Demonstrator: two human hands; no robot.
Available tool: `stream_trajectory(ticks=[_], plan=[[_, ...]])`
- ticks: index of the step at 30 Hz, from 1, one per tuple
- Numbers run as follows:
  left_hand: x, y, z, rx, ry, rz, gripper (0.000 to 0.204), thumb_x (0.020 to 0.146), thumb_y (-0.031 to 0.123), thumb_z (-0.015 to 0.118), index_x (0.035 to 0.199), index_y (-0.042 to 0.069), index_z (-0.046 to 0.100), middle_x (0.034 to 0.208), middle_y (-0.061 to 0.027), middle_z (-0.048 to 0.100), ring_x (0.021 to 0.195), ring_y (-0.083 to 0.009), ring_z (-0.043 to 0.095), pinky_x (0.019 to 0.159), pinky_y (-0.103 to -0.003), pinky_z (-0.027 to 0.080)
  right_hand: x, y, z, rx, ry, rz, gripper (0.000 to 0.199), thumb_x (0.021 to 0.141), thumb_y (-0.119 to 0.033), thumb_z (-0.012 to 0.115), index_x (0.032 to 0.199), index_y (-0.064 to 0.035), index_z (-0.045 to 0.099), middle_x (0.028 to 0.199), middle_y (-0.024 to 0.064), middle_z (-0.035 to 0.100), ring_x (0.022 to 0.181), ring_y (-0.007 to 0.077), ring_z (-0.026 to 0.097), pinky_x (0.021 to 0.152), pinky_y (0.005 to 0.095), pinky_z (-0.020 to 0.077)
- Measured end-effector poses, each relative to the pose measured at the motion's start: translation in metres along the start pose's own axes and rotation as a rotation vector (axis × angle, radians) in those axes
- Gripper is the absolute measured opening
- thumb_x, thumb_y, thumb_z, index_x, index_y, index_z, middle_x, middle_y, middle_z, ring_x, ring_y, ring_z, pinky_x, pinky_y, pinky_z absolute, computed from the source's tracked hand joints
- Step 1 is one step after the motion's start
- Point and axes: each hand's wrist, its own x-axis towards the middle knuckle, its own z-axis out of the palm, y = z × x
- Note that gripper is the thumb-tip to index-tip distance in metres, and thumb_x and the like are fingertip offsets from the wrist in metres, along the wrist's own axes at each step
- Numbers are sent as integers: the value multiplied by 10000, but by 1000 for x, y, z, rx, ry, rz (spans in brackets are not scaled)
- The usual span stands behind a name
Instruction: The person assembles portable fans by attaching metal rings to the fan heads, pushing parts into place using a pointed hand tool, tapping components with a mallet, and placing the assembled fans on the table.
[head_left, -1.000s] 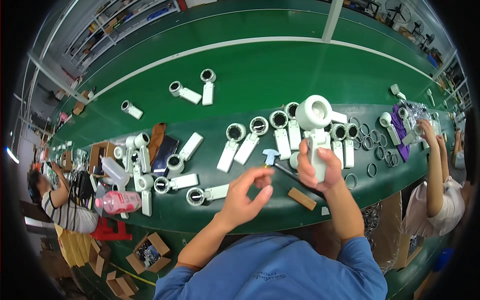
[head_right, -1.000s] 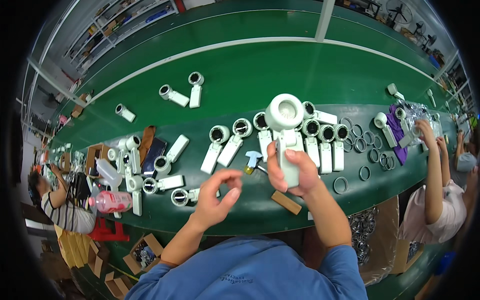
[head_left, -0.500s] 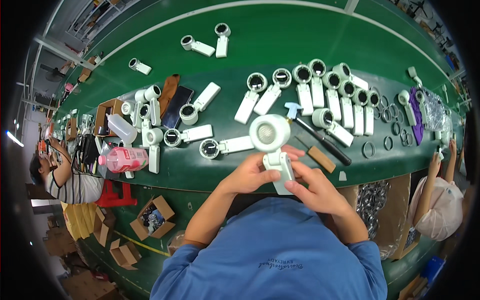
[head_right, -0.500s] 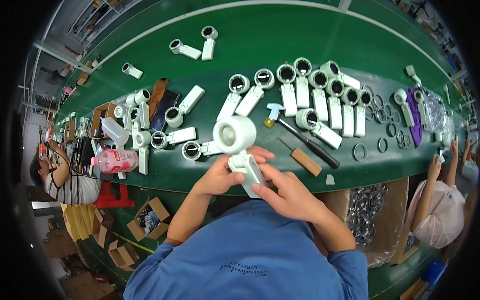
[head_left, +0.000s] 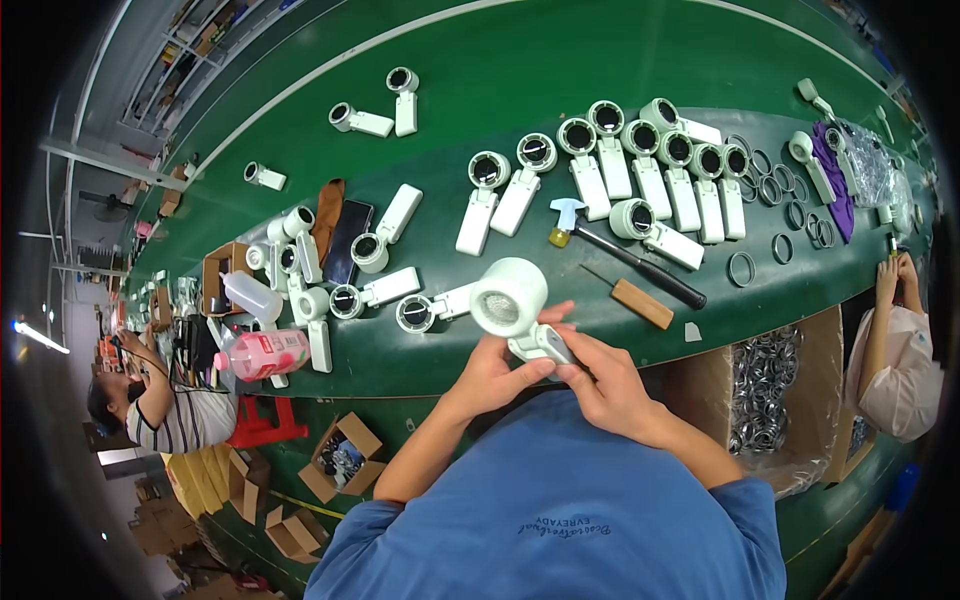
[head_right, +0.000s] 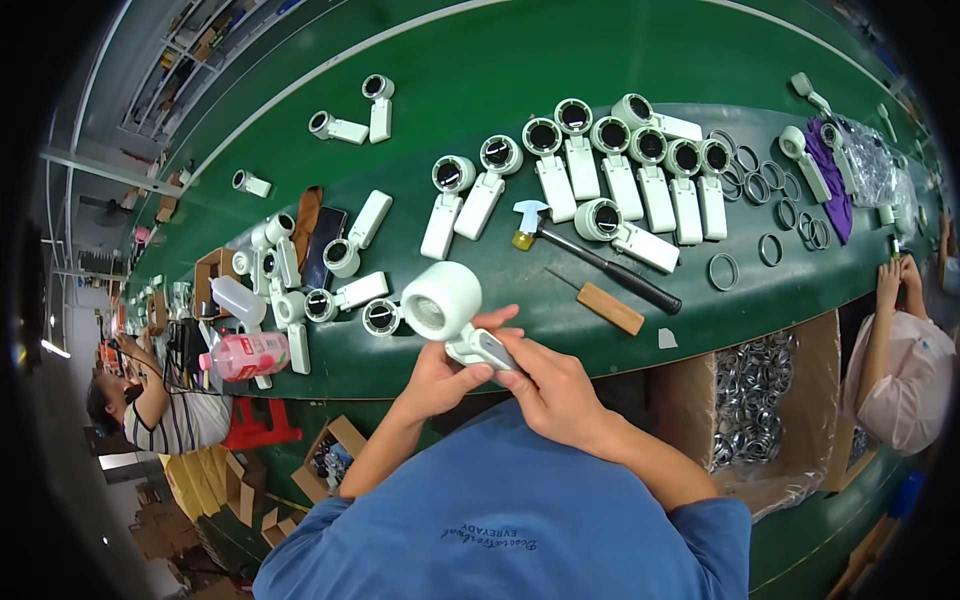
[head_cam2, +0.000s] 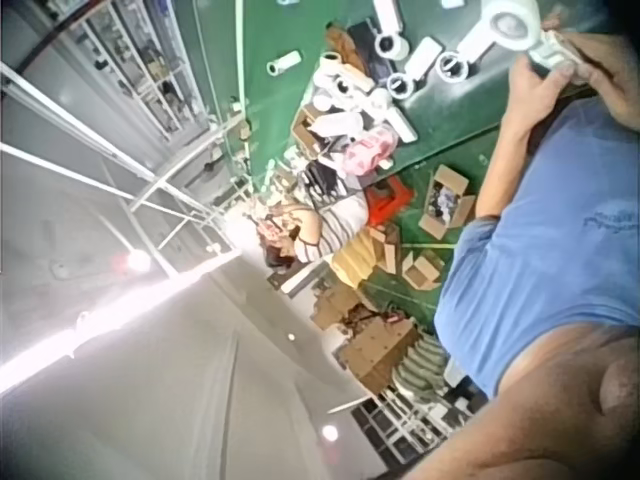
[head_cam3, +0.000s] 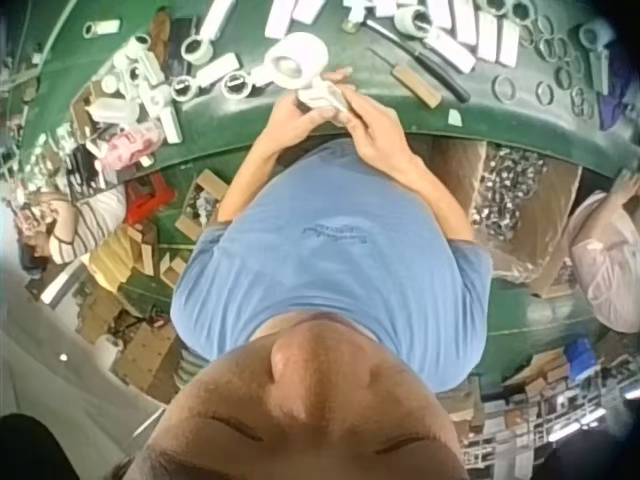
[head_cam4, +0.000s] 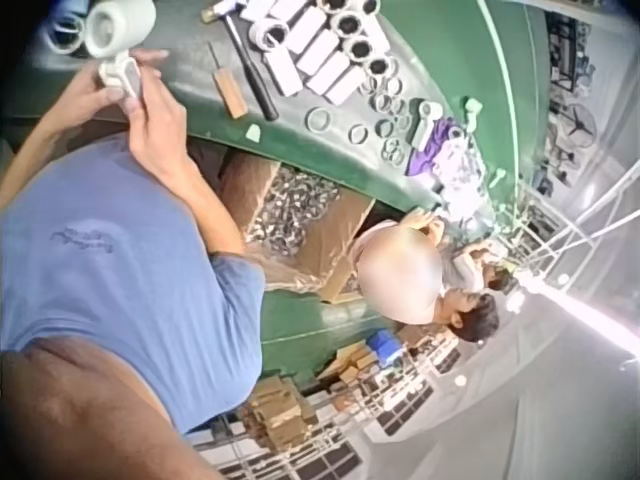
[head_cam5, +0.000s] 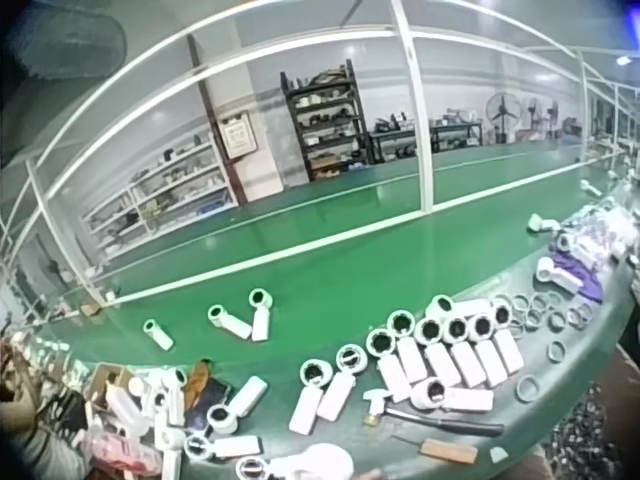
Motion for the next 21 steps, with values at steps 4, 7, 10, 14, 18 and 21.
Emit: stream_trajectory(ticks=[4,7,10,14,18,21], plan=[[2,-4,-4,150,66,1,592,906,143,738,1411,-28,483,1491,-192,494,1343,-263,521,1142,-434,386,-7,8,-15,68,58,23,388,951,-46,612,1319,65,565,1112,214,666,900,307,678,795,343,532],[6,-11,-11,225,47,16,601,903,154,739,1415,-26,482,1474,-190,514,1343,-267,519,1143,-437,377,-9,8,-22,-20,94,27,380,964,-71,603,1317,66,565,1143,220,659,931,310,677,818,346,531],[17,-12,-7,238,-32,25,697,911,222,734,1465,-48,410,1466,-221,517,1355,-320,513,1144,-462,374,-9,15,-23,95,110,-33,358,938,-103,661,1261,37,600,1053,189,679,887,334,680,769,379,538],[37,-6,20,-7,-101,5,610,934,222,690,1426,-40,443,1285,-187,630,1193,-290,613,1050,-448,455,-6,28,-30,-162,-56,-13,405,896,-164,724,1233,33,613,1067,187,673,895,362,665,798,412,543],[27,-30,11,-215,239,-94,484,953,183,646,1358,-28,488,1022,-109,638,910,-209,632,854,-392,519,-9,60,-72,-574,283,17,462,847,-213,767,1219,17,618,1081,174,667,905,376,652,800,425,545],[26,-28,4,-338,223,14,368,967,59,577,1318,-36,516,885,-32,557,749,-110,556,700,-282,492,-16,86,-76,-784,300,-1,471,829,-190,772,1229,-2,611,1083,159,676,892,371,655,794,422,543]])
